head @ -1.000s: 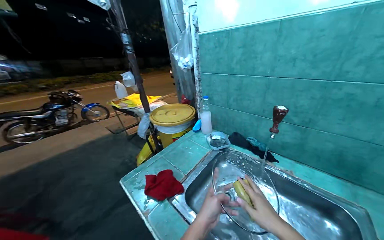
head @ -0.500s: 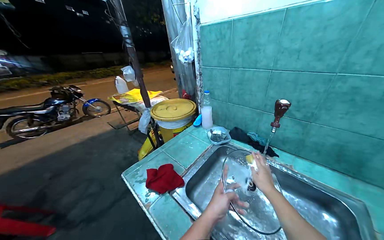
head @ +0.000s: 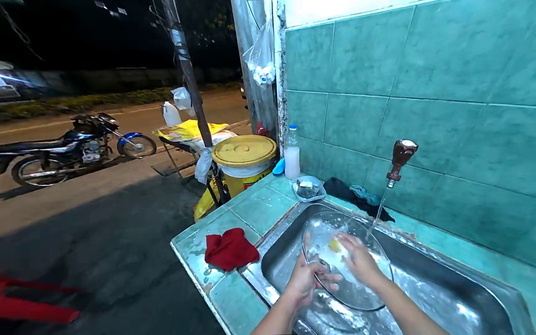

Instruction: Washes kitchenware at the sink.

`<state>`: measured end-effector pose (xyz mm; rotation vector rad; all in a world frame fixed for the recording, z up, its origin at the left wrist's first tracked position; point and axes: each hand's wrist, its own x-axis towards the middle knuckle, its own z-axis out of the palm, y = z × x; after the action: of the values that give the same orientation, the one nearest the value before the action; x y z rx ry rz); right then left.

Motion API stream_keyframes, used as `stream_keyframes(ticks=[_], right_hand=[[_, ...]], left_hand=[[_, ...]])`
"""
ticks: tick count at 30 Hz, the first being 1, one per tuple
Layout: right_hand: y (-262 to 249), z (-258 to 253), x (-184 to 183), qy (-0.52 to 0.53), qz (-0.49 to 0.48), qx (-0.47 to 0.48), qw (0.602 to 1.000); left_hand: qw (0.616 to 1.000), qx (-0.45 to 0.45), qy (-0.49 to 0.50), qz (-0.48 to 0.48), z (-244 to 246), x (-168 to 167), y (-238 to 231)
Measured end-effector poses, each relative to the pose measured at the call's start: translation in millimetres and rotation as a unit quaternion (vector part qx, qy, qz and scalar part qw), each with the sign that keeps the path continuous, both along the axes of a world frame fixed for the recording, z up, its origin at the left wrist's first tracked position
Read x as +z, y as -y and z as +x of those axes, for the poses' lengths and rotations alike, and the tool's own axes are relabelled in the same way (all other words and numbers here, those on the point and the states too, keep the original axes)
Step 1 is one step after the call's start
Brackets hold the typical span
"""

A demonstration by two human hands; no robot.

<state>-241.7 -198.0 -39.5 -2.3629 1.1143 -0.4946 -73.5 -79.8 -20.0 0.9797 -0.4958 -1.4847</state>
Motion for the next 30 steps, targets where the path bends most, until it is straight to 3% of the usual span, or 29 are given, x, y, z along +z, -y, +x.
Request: stream_keyframes(ticks=[3, 6, 11, 13, 15, 18, 22, 26, 30], right_hand=[[28.2, -9.9, 6.4, -0.077, 0.018, -0.093, 0.993], [52.6, 1.0, 23.9, -0.089, 0.143, -0.153, 0.974], [93.3, 48.6, 45.7, -0.055, 0.296, -0.160, 0.940], [109.0, 74.3, 70.9, -0.001, 0.287, -0.185, 0.940], [130.5, 96.7, 90.0, 0.120, 0.275, -0.192, 0.935], [155.0, 115.6, 114.5, 0.224, 0.298, -0.201, 0.906], [147.3, 85.8, 100.5, 0.166, 0.206, -0.206, 0.942], [117.0, 28.2, 81.3, 0.256, 0.205, -0.279, 0.902], [90.5, -15.9, 91.4, 0.293, 0.162, -0.298, 0.894]], left_hand=[[0.999, 0.017, -0.001, 0.028, 10.6, -2.3, -7.3], [0.998, 0.037, 0.013, 0.054, 24.5, -3.7, -15.1], [0.996, 0.057, 0.034, 0.062, 44.3, -2.9, -28.3], [0.995, 0.062, 0.038, 0.068, 48.0, -1.7, -30.4], [0.996, 0.058, 0.034, 0.058, 50.6, -1.9, -30.4], [0.998, 0.042, 0.019, 0.036, 55.2, -2.6, -25.5], [0.999, 0.027, -0.007, 0.014, 59.6, 2.8, -15.1], [1.000, 0.000, -0.012, -0.012, 54.7, 8.9, 2.4], [0.999, -0.037, -0.023, -0.016, 31.7, 14.0, 19.8]])
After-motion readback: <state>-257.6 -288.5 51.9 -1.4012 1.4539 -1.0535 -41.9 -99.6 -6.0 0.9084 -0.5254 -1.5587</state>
